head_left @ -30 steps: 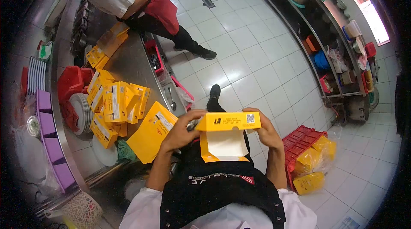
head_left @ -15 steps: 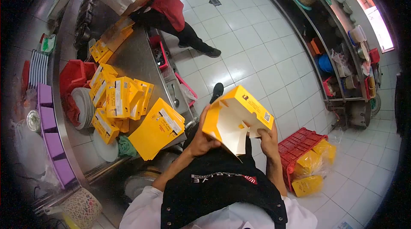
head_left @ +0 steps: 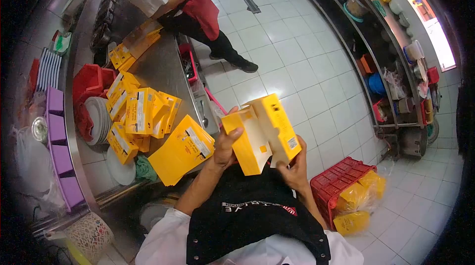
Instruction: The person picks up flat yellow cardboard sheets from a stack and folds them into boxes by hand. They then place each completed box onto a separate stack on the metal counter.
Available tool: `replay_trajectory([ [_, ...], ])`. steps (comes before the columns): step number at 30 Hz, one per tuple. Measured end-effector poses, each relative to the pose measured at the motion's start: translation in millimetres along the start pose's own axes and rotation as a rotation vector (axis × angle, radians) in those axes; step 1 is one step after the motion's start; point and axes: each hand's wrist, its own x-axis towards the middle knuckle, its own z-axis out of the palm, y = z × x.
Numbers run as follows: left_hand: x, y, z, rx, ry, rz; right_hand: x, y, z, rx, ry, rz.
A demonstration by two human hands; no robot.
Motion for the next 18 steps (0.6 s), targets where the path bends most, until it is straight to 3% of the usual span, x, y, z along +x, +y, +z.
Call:
replay_trajectory([
  [4, 1, -6, 8, 0.266, 0.091, 0.078, -5, 13, 9, -0.351, -0.142, -0.28],
  [9, 4, -11, 10, 0.285, 0.165, 0.093, -3, 18, 13, -0.409, -0.187, -0.309],
  [14, 13, -16, -2, 0.061, 0.159, 0.116, 1, 5, 28, -0.474, -0.194, -0.393],
  [16, 18, -15, -12, -0.031, 0.08, 0.095, 2, 2, 32, -0.459, -0.209, -0.329],
  [18, 17, -11, -3, 0.087, 0.182, 0.159, 4, 3, 33, -0.425, -0.221, -0.301],
])
